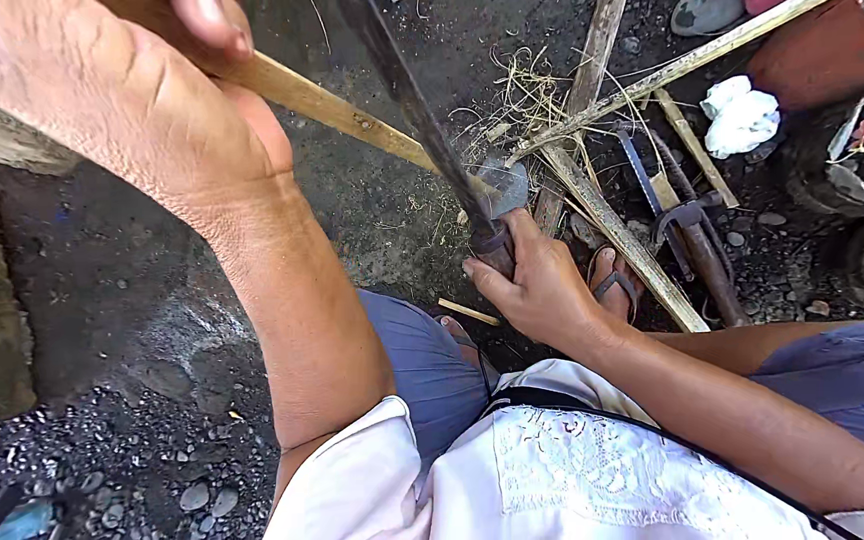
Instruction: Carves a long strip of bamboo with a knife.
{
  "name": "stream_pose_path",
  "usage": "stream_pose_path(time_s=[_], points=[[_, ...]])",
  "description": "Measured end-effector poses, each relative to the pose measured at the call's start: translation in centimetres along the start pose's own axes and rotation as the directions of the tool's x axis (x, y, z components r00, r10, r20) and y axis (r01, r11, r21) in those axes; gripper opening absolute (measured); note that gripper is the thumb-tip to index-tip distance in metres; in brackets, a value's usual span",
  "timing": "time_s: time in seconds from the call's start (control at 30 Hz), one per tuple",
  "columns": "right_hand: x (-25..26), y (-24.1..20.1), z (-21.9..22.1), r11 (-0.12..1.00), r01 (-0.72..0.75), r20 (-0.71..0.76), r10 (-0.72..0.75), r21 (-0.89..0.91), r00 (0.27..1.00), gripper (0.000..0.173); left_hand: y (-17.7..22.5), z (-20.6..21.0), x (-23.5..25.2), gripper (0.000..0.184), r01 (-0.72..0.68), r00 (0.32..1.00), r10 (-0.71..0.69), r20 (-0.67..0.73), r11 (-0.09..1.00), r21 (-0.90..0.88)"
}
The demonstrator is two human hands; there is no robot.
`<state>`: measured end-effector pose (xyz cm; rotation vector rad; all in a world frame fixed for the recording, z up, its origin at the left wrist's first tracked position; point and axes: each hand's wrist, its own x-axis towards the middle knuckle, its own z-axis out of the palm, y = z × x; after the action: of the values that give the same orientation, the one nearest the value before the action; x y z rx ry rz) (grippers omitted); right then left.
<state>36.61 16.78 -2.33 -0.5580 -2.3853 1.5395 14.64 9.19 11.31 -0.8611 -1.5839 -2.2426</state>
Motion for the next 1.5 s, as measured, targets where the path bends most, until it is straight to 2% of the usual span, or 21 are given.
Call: stream_pose_path(time_s=[0.07, 0.17, 0.23, 0.37, 0.4, 0.47, 0.53, 0.57, 0.6, 0.67, 0.73, 0.77, 0.83, 0.93, 1.0, 1.07, 1.17, 1.27, 1.37, 1.43, 1.5], points=[[0.0, 2.3, 1.5, 0.999, 0.029, -0.024, -0.030, -0.043, 0.999, 0.035, 0.0, 0.3, -0.3, 0.040, 0.003, 1.000, -0.003, -0.019, 1.000, -0.011], [0.4, 5.1, 2.3, 0.977, -0.208, 0.138, 0.212, -0.043, 0.967, 0.030, 0.2, 0.5, -0.5, 0.039, -0.019, 0.995, 0.020, -0.096, 1.000, 0.015], [0.7, 4.1, 1.4, 0.954, -0.296, 0.197, 0.299, -0.045, 0.934, 0.028, -0.1, 0.0, -0.1, 0.037, -0.026, 0.996, 0.027, -0.084, 0.999, 0.021], [0.0, 1.9, 1.0, 0.997, -0.010, 0.092, 0.017, -0.079, 0.996, 0.030, -0.5, -0.3, -0.5, 0.041, 0.044, 0.997, -0.046, -0.067, 0.999, -0.019], [-0.1, 2.5, 1.3, 0.996, 0.004, 0.084, 0.003, -0.089, 0.996, 0.030, -0.4, -0.3, -0.6, 0.041, 0.042, 0.997, -0.043, -0.066, 0.999, -0.018], [0.0, 4.5, 1.4, 0.986, -0.150, 0.141, 0.160, -0.079, 0.977, 0.029, 0.0, -0.1, -0.8, 0.039, 0.012, 0.998, -0.013, -0.054, 1.000, -0.014], [0.7, 5.1, 0.4, 0.929, -0.360, 0.226, 0.370, -0.084, 0.901, 0.029, 0.0, 0.0, -0.5, 0.038, -0.020, 0.999, 0.019, -0.051, 1.000, -0.022], [0.7, 4.3, -0.1, 0.912, -0.401, 0.247, 0.410, -0.091, 0.878, 0.029, -0.1, -0.1, -0.4, 0.039, 0.003, 0.998, -0.004, -0.056, 1.000, -0.022], [0.5, 3.2, -0.3, 0.919, -0.385, 0.239, 0.395, -0.086, 0.887, 0.029, -0.4, -0.2, -0.3, 0.039, 0.035, 0.997, -0.036, -0.066, 0.999, -0.011], [0.0, 1.3, 0.1, 0.971, -0.231, 0.181, 0.239, -0.066, 0.954, 0.032, -0.7, -0.4, -0.1, 0.039, 0.087, 0.991, -0.084, -0.099, 0.996, 0.023], [-0.5, 2.3, 1.3, 0.990, -0.116, 0.135, 0.126, -0.080, 0.983, 0.035, -0.6, -0.6, -0.2, 0.040, 0.108, 0.988, -0.102, -0.119, 0.993, 0.044], [-0.6, 4.0, 1.8, 0.988, -0.122, 0.128, 0.133, -0.089, 0.983, 0.037, -0.5, -0.7, -0.3, 0.040, 0.100, 0.989, -0.094, -0.112, 0.994, 0.044], [-0.4, 6.5, 1.7, 0.956, -0.265, 0.184, 0.284, -0.124, 0.941, 0.040, -0.4, -0.8, -0.1, 0.040, 0.050, 0.995, -0.049, -0.091, 0.999, 0.014], [-0.3, 4.7, 0.4, 0.903, -0.390, 0.245, 0.424, -0.179, 0.872, 0.037, -0.8, -1.5, 0.0, 0.038, 0.052, 0.993, -0.050, -0.108, 0.999, 0.011], [-0.1, 2.6, -0.1, 0.922, -0.339, 0.248, 0.378, -0.188, 0.892, 0.036, -1.1, -1.7, 0.4, 0.038, 0.075, 0.991, -0.070, -0.112, 0.996, 0.038], [-0.4, 3.1, 0.3, 0.944, -0.253, 0.229, 0.299, -0.210, 0.926, 0.036, -1.6, -2.3, 0.4, 0.037, 0.107, 0.985, -0.098, -0.142, 0.992, 0.059], [-1.2, 6.6, 1.0, 0.926, -0.330, 0.186, 0.362, -0.181, 0.913, 0.041, -1.4, -2.0, 0.5, 0.036, 0.117, 0.984, -0.110, -0.138, 0.992, 0.043], [-1.6, 4.6, 0.2, 0.900, -0.402, 0.198, 0.431, -0.171, 0.880, 0.037, -2.3, -3.1, 1.2, 0.037, 0.129, 0.981, -0.126, -0.147, 0.991, 0.015], [-1.2, 3.5, 0.1, 0.923, -0.321, 0.194, 0.362, -0.211, 0.912, 0.038, -3.9, -4.8, 2.7, 0.036, 0.107, 0.993, -0.100, -0.067, 0.989, 0.099], [-1.9, 6.3, 0.8, 0.917, -0.313, 0.201, 0.365, -0.246, 0.909, 0.041, -5.3, -7.2, 2.6, 0.033, 0.130, 0.991, -0.121, -0.060, 0.977, 0.172], [-1.9, 10.2, 1.1, 0.859, -0.431, 0.195, 0.489, -0.276, 0.850, 0.043, -4.9, -6.4, 2.6, 0.035, 0.108, 0.993, -0.099, -0.064, 0.982, 0.156]])
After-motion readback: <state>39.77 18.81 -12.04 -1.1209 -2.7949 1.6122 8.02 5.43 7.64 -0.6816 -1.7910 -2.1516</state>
